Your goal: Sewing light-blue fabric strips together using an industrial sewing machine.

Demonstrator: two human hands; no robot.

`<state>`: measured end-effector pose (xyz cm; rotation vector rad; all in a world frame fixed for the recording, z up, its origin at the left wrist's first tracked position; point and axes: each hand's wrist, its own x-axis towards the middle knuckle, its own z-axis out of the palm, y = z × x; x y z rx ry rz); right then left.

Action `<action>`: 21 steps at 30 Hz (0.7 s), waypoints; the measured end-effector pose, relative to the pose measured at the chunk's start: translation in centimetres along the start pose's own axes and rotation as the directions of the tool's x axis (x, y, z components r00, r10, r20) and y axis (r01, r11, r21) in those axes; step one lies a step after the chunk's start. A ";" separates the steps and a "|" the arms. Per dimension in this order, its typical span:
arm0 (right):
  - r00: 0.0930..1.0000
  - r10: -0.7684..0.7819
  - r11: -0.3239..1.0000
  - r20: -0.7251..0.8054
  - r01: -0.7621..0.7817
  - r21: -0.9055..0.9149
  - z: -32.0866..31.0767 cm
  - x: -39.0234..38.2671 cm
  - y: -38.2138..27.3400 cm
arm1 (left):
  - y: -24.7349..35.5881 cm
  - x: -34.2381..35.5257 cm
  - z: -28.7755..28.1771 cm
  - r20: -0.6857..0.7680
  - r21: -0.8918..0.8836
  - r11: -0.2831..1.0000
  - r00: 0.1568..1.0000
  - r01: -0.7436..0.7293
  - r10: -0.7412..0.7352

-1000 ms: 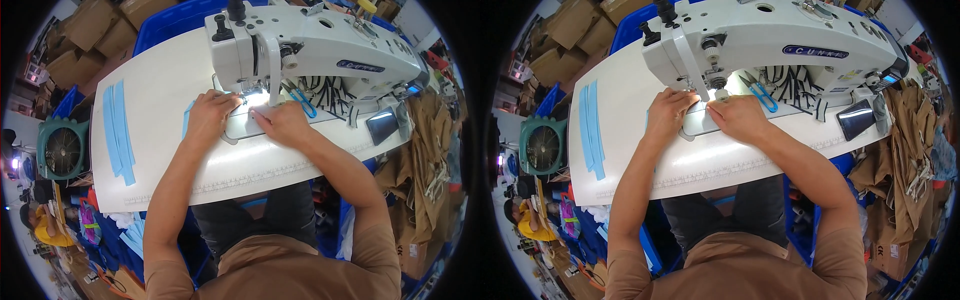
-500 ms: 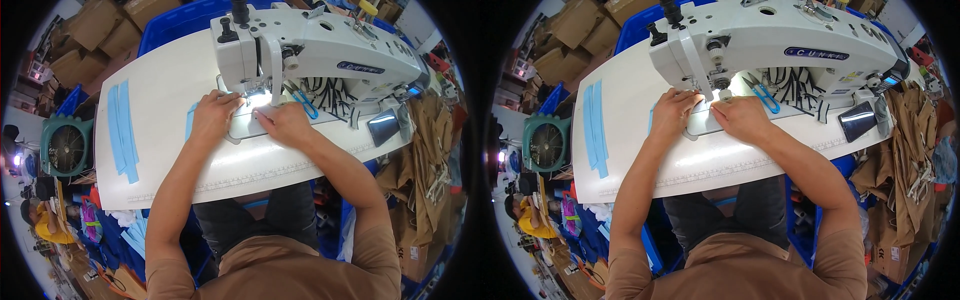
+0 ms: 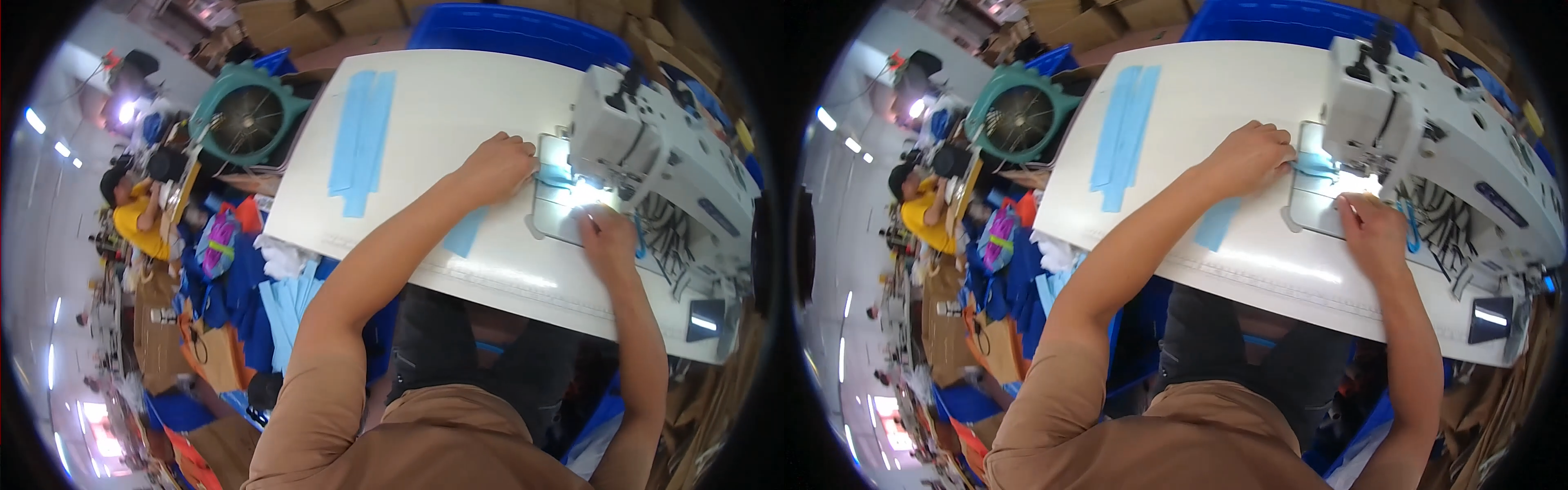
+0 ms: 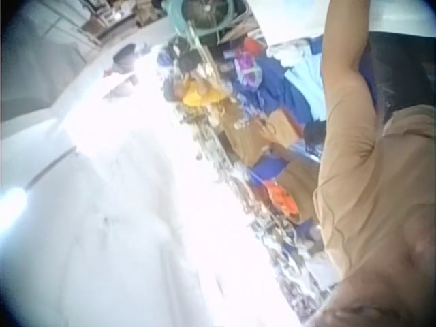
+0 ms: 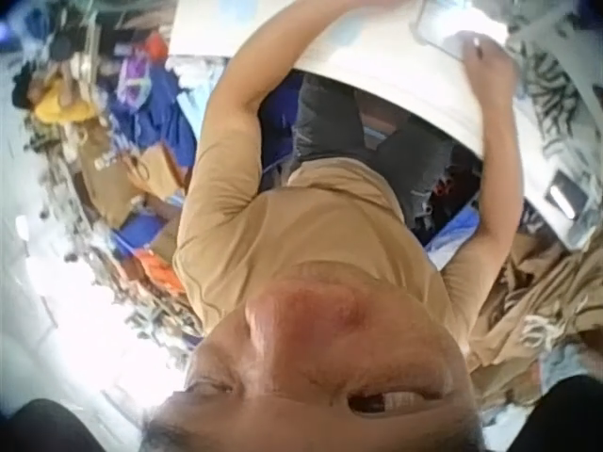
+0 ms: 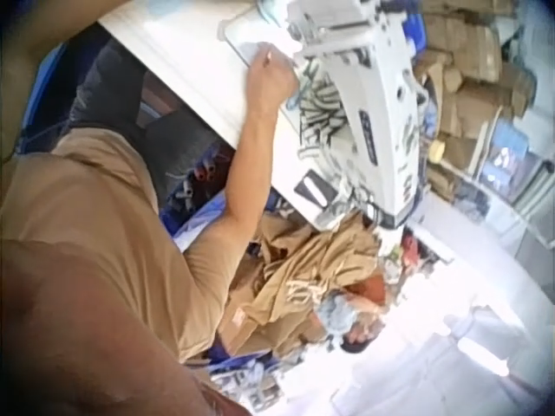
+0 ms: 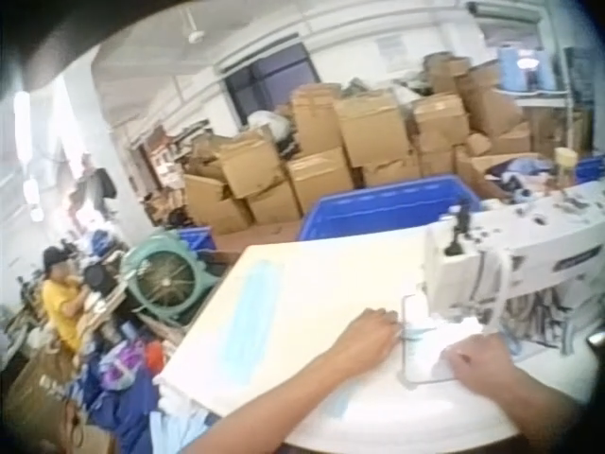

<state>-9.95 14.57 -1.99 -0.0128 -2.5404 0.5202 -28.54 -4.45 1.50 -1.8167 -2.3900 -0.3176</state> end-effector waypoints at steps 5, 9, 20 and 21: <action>0.998 0.048 0.996 0.034 -0.051 0.075 0.2 0.7 -1.0 | -3.4 -2.7 -5.3 0.239 -0.056 0.969 0.946 0.240 -0.220; 0.996 0.079 0.991 0.033 -0.082 0.105 0.0 0.7 -0.9 | -5.2 -5.9 -9.3 0.267 -0.010 0.926 0.894 0.377 -0.361; 0.995 0.085 0.992 0.053 -0.089 0.086 -0.3 -0.3 0.2 | -3.2 -18.3 -10.1 0.152 -0.158 0.858 0.871 0.488 -0.468; 0.993 0.098 0.992 0.067 -0.102 0.067 -0.5 -0.6 0.6 | -1.7 -18.1 -10.2 -0.065 -0.155 0.920 0.926 0.359 -0.372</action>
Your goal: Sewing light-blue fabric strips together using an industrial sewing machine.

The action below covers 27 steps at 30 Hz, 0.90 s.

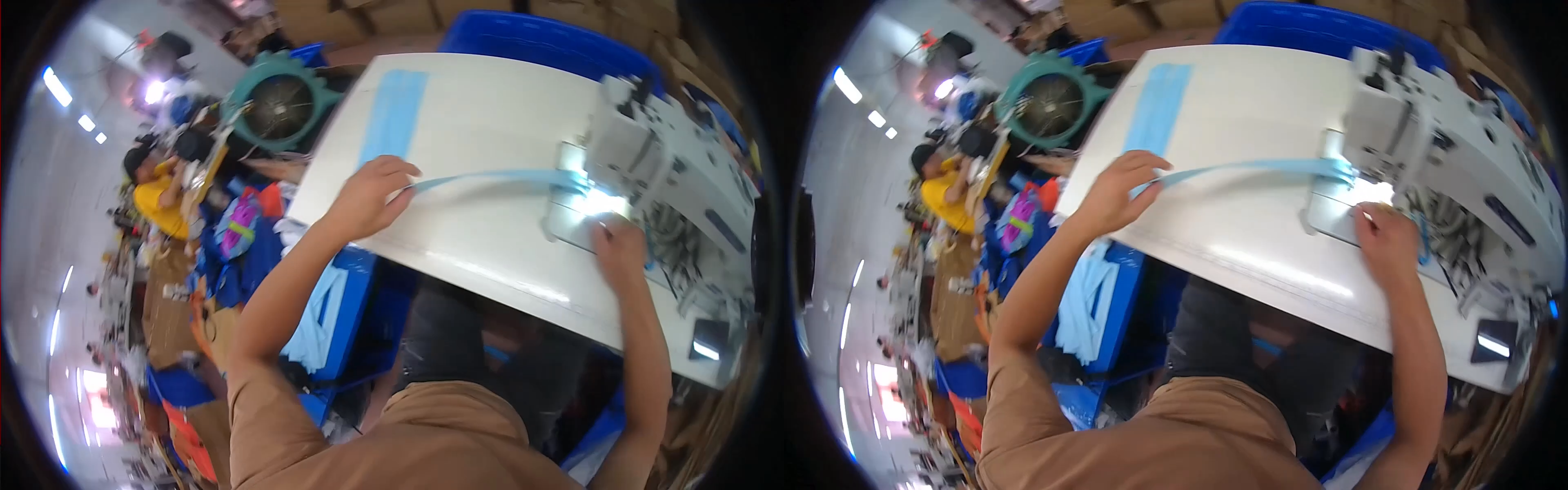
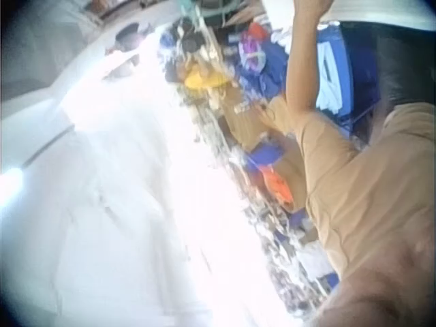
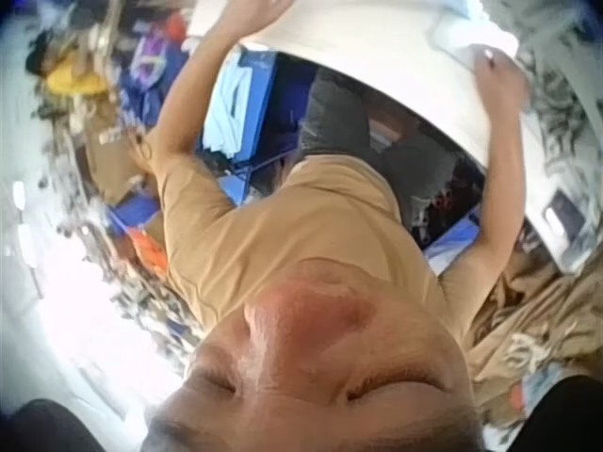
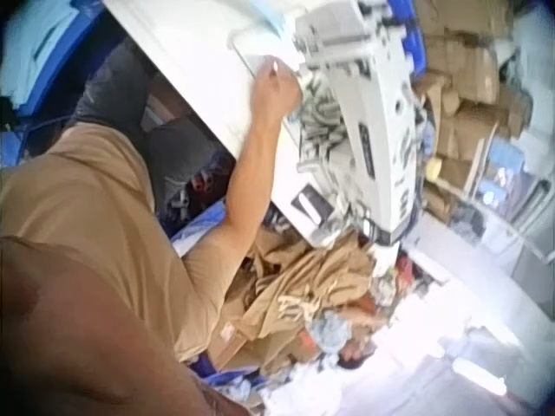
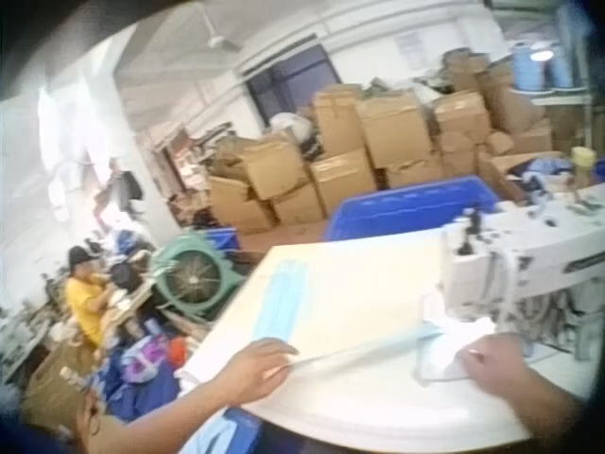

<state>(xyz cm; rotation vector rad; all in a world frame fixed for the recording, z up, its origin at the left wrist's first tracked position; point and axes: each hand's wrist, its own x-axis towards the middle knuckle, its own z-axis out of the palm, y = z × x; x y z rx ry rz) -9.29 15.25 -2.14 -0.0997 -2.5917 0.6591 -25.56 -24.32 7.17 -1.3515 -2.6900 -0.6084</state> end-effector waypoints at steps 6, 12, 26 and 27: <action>0.999 -0.039 0.999 0.007 0.039 0.009 0.9 1.2 -0.8 | 6.1 2.8 1.5 -0.633 -0.568 0.814 0.695 -0.119 -0.340; 1.000 -0.021 0.999 0.002 0.021 -0.040 -0.3 1.3 -0.9 | 13.4 8.1 3.4 -0.285 -0.953 0.123 0.956 -0.276 -0.064; 0.954 0.198 0.913 0.227 -0.264 0.311 -2.3 1.8 -1.5 | 12.5 12.4 15.7 0.030 -0.532 0.839 0.993 0.110 -0.111; 0.937 0.167 0.919 0.307 -0.261 0.296 -2.3 1.9 -1.6 | 12.6 12.5 15.6 0.034 -0.537 0.836 0.993 0.113 -0.113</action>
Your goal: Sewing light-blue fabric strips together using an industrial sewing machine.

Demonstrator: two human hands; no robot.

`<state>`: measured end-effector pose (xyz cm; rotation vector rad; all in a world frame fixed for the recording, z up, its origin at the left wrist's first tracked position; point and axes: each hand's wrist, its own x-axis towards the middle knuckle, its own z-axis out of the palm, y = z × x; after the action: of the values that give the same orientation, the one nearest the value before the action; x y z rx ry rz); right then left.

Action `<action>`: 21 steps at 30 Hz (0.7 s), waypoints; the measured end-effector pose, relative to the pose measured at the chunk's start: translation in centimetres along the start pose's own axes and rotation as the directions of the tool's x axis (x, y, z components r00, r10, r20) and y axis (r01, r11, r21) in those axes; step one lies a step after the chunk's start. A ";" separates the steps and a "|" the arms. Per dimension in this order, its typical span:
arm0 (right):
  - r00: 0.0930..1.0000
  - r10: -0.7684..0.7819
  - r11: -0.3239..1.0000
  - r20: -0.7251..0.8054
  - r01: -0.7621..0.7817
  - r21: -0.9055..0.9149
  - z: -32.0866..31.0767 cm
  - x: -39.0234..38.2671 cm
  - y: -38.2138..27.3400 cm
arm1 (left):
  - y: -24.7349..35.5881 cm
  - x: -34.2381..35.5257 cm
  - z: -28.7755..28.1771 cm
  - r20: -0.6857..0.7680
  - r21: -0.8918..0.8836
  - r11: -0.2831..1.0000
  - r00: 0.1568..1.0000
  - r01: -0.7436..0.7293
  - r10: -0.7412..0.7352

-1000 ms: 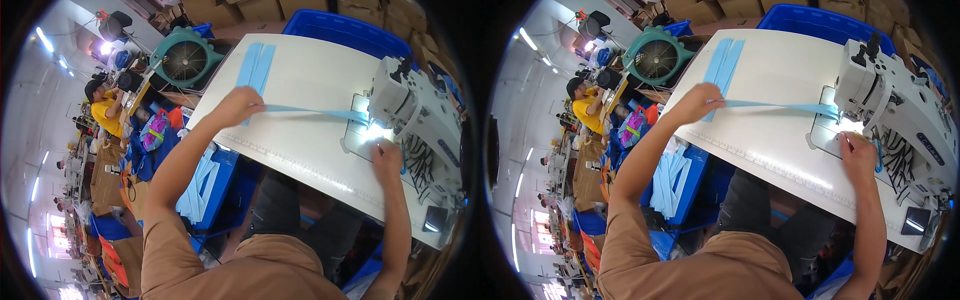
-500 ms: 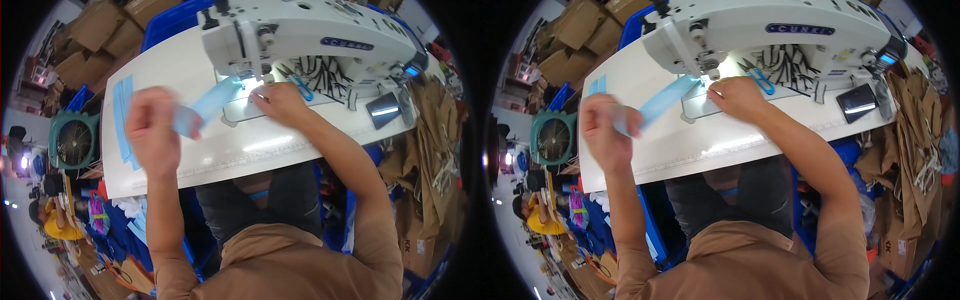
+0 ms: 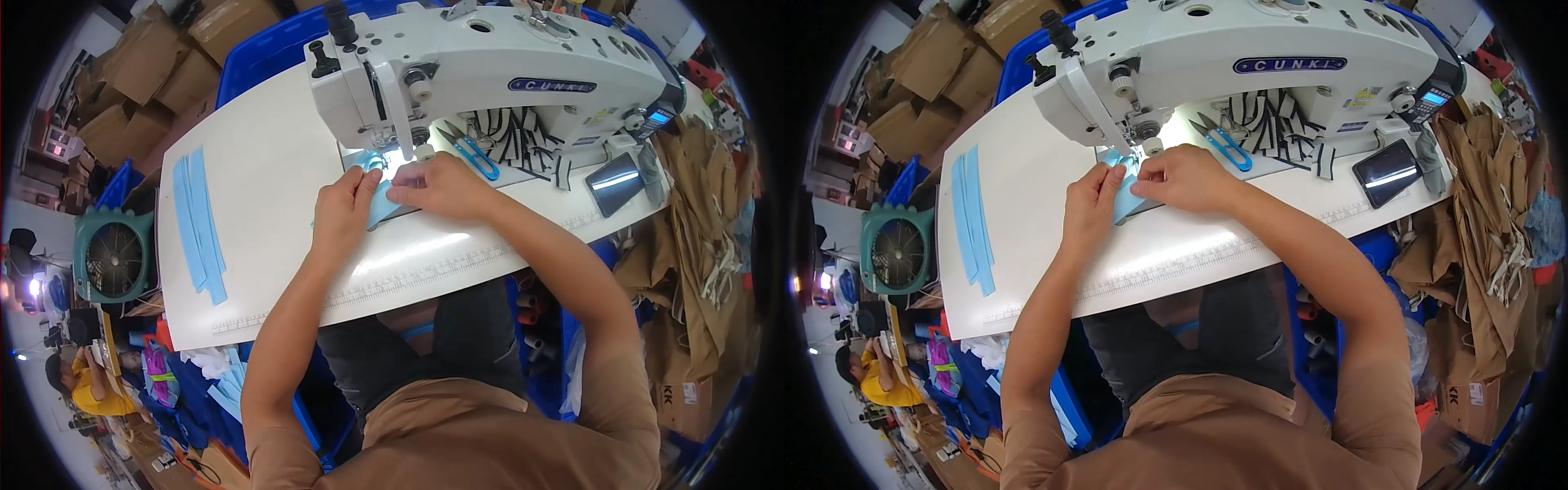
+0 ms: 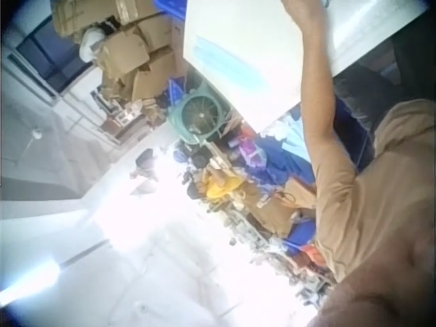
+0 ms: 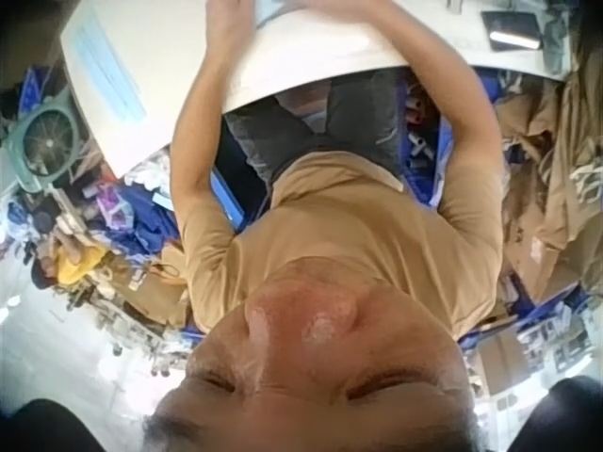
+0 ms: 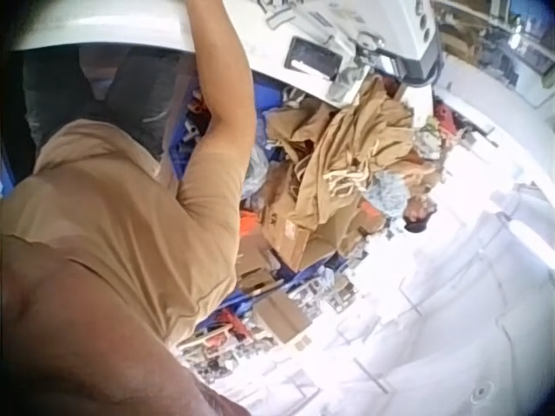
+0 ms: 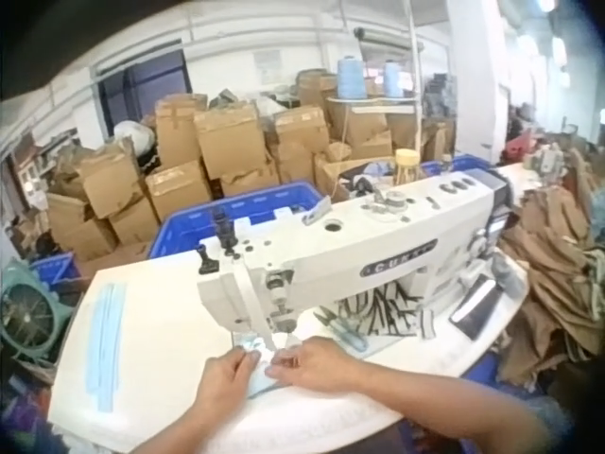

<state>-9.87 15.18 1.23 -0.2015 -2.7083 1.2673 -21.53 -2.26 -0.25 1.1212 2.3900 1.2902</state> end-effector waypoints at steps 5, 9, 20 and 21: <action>0.981 0.154 0.987 0.117 -0.159 0.038 0.8 1.9 -0.5 | -0.9 0.0 -1.1 0.086 -0.233 0.972 0.996 -0.011 0.032; 0.958 0.283 0.867 0.033 -0.271 0.418 1.1 2.3 0.5 | 0.5 0.0 -2.2 0.362 -0.458 0.771 0.885 0.442 -0.291; 0.956 0.237 0.946 0.171 -0.267 0.184 0.7 1.8 -1.5 | 0.3 0.2 -2.2 0.334 -0.435 0.819 0.912 0.374 -0.239; 0.958 0.237 0.947 0.163 -0.265 0.181 0.5 1.8 -1.4 | 0.3 0.3 -2.3 0.333 -0.438 0.821 0.914 0.367 -0.231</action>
<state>-11.80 14.20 2.12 -0.4642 -2.7100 1.6749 -22.74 -3.41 1.44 0.6758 1.7959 1.4152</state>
